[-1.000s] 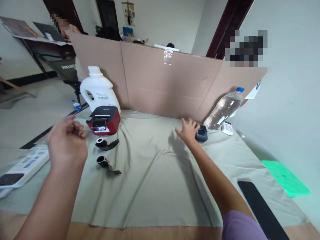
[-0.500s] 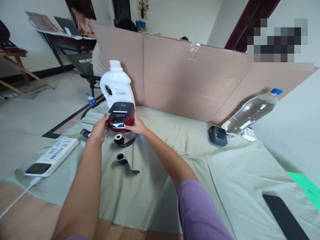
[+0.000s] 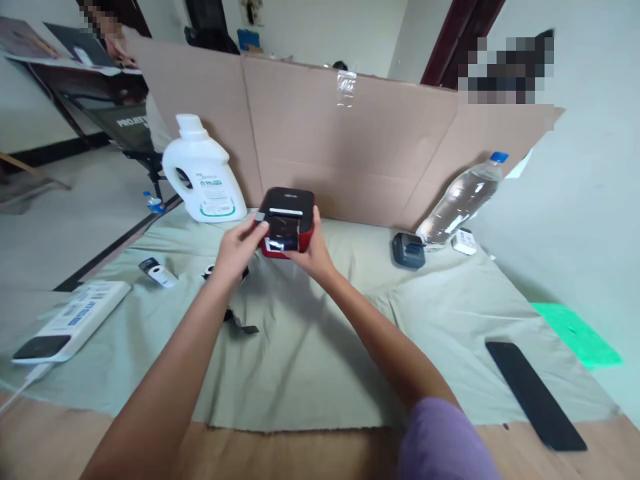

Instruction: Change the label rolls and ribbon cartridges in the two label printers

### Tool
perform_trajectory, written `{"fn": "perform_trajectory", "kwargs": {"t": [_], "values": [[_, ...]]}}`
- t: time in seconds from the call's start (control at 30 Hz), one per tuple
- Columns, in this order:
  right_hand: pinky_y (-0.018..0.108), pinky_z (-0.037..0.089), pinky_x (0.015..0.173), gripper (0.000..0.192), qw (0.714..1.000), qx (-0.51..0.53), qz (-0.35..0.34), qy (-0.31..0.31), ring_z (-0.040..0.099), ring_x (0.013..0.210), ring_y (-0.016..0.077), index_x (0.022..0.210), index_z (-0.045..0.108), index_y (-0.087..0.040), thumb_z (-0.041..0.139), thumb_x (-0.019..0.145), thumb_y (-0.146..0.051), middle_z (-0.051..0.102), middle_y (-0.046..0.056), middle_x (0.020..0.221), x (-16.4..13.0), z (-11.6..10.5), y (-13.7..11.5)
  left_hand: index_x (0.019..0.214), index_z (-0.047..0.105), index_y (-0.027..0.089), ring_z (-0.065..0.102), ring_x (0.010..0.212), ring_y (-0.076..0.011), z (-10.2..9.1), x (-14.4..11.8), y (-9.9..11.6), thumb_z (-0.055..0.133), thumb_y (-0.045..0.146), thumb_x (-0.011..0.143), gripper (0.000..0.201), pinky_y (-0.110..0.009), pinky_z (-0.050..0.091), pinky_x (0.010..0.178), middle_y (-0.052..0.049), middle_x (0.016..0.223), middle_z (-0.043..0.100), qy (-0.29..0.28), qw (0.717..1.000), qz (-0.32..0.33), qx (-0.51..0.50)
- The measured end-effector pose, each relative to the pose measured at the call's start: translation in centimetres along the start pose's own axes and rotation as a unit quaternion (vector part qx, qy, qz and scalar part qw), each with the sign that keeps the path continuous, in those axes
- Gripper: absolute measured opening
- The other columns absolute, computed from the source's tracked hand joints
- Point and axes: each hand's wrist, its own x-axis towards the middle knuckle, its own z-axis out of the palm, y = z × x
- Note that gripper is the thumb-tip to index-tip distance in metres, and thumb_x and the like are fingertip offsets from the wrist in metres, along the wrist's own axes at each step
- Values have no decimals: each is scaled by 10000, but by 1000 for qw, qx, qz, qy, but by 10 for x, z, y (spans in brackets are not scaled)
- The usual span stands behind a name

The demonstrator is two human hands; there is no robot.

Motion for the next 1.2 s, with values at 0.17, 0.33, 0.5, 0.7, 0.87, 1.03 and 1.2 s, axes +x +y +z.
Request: {"fn": "perform_trajectory", "kwargs": {"t": [0.17,0.33,0.5,0.7,0.87,1.03,1.2], "values": [[517,279,1249,1291,998,-4,39,53,377,1496,324,1636,-70,-220,817,753,-540,315,185,1639,-97,-37,10,1416,623,187,660,1238,-265,42,-75,-23,656,482,915,583,-364,484,1106,-79,1344,698,-73,995,22,66],[531,281,1250,1315,997,-4,59,43,351,1509,338,1641,-37,-241,859,718,-514,368,175,1610,-145,-41,13,1484,546,167,648,1262,-267,49,-130,-39,610,511,949,639,-359,509,1083,-97,1377,675,-65,995,-1,79],[547,300,1240,1361,997,-10,68,30,370,1493,373,1648,-18,-246,889,667,-506,351,185,1618,-154,-42,22,1489,545,196,626,1295,-272,47,-147,-46,607,493,952,617,-377,489,1108,-98,1426,641,-17,991,8,132],[535,271,1255,1320,998,-21,51,33,366,1500,357,1646,-10,-238,868,692,-490,322,180,1636,-157,-41,23,1508,525,221,646,1266,-275,47,-149,-57,618,501,943,637,-387,492,1102,-91,1415,650,-6,988,13,155],[527,303,1241,1342,998,-11,51,32,417,1469,357,1648,-31,-221,864,693,-518,372,190,1604,-154,-42,17,1528,498,226,588,1341,-284,47,-150,-59,597,483,960,631,-401,451,1144,-88,1463,612,-10,986,31,166],[539,301,1243,1308,998,-29,42,41,399,1483,353,1647,-5,-243,861,699,-493,356,183,1616,-153,-43,16,1538,481,232,540,1394,-266,47,-149,-59,561,473,981,612,-386,409,1183,-75,1504,575,-21,985,55,163],[550,280,1256,1183,995,-68,38,55,351,1507,362,1630,112,-250,832,712,-442,321,161,1635,-154,-43,18,1533,484,220,507,1426,-260,45,-147,-61,558,470,983,609,-362,393,1196,-80,1529,550,-27,984,65,164]]}}
